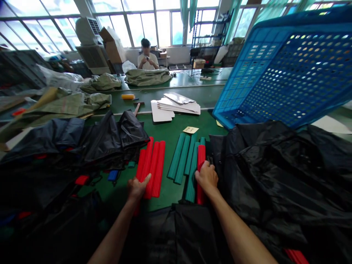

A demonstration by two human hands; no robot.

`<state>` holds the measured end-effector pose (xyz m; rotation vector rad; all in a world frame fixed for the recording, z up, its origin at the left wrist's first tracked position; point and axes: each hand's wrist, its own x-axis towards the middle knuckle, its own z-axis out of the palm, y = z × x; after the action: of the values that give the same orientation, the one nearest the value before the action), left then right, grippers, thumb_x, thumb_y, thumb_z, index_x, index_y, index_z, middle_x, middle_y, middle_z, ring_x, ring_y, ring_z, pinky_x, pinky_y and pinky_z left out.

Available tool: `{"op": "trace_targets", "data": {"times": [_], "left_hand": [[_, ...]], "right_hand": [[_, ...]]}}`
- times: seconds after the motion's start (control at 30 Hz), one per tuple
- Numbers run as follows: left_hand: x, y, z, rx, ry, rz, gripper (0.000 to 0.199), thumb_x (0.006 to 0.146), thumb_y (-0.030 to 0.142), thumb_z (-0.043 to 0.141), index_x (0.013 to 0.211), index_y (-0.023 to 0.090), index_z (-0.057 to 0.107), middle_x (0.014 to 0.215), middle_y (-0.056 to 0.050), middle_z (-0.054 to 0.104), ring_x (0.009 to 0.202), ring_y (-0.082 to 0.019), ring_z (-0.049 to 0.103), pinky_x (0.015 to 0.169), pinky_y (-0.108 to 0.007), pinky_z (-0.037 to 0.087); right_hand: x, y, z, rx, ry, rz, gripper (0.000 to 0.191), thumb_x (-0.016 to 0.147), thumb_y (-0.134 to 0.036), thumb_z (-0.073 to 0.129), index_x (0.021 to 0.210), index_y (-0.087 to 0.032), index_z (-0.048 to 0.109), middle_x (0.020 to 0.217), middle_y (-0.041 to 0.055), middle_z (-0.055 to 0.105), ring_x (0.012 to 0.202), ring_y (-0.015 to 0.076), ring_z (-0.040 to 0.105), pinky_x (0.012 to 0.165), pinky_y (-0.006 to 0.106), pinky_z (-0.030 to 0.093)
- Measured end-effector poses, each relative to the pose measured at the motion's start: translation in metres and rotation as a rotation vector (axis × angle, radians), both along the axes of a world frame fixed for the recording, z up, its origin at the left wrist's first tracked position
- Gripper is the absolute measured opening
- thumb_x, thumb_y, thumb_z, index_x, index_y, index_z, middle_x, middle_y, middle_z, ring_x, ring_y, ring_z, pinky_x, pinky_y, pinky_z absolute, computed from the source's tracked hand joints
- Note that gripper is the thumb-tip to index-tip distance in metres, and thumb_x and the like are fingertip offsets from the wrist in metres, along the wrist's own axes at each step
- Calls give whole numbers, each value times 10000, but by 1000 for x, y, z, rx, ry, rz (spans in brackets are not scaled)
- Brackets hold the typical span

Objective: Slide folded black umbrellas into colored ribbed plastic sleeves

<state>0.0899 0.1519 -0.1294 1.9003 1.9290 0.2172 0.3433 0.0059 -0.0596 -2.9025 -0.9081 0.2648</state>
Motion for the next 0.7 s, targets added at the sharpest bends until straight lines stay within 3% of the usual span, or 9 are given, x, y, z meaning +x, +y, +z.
{"op": "trace_targets", "data": {"times": [0.2, 0.27, 0.33, 0.53, 0.7], "left_hand": [[9, -9, -2, 119, 53, 9, 784, 689, 623, 604, 1162, 2, 531, 1075, -238, 581, 1047, -354, 561, 867, -415, 434], [9, -10, -2, 145, 47, 5, 837, 706, 602, 600, 1285, 19, 441, 1123, -230, 565, 1076, -354, 545, 863, -429, 431], [9, -10, -2, 172, 49, -11, 850, 724, 579, 594, 1348, 43, 379, 1138, -221, 563, 1076, -344, 542, 868, -431, 424], [7, -10, -8, 246, 66, -42, 817, 734, 603, 579, 1335, 73, 421, 1088, -190, 588, 1006, -324, 562, 832, -407, 433], [6, -10, -15, 315, 80, -55, 773, 775, 597, 530, 1304, 38, 459, 1023, -201, 611, 945, -309, 577, 830, -405, 427]], "right_hand": [[27, 27, 48, 223, -90, -64, 485, 812, -423, 496, 1174, -100, 479, 1035, 182, 593, 944, 308, 618, 736, 365, 466], [27, 40, 54, 249, -119, -55, 474, 826, -433, 473, 1168, -106, 488, 1056, 180, 584, 935, 306, 613, 726, 366, 462], [22, 50, 45, 212, -143, -40, 444, 851, -406, 443, 1171, -102, 493, 1085, 195, 575, 969, 321, 594, 735, 380, 451], [5, 56, -8, 32, -46, 32, 497, 889, -416, 405, 1296, -131, 410, 1115, 200, 586, 1055, 346, 549, 871, 479, 367], [-3, 65, -10, 14, 29, 6, 513, 877, -398, 434, 1294, -102, 387, 1182, 254, 522, 1079, 360, 533, 874, 500, 364]]}}
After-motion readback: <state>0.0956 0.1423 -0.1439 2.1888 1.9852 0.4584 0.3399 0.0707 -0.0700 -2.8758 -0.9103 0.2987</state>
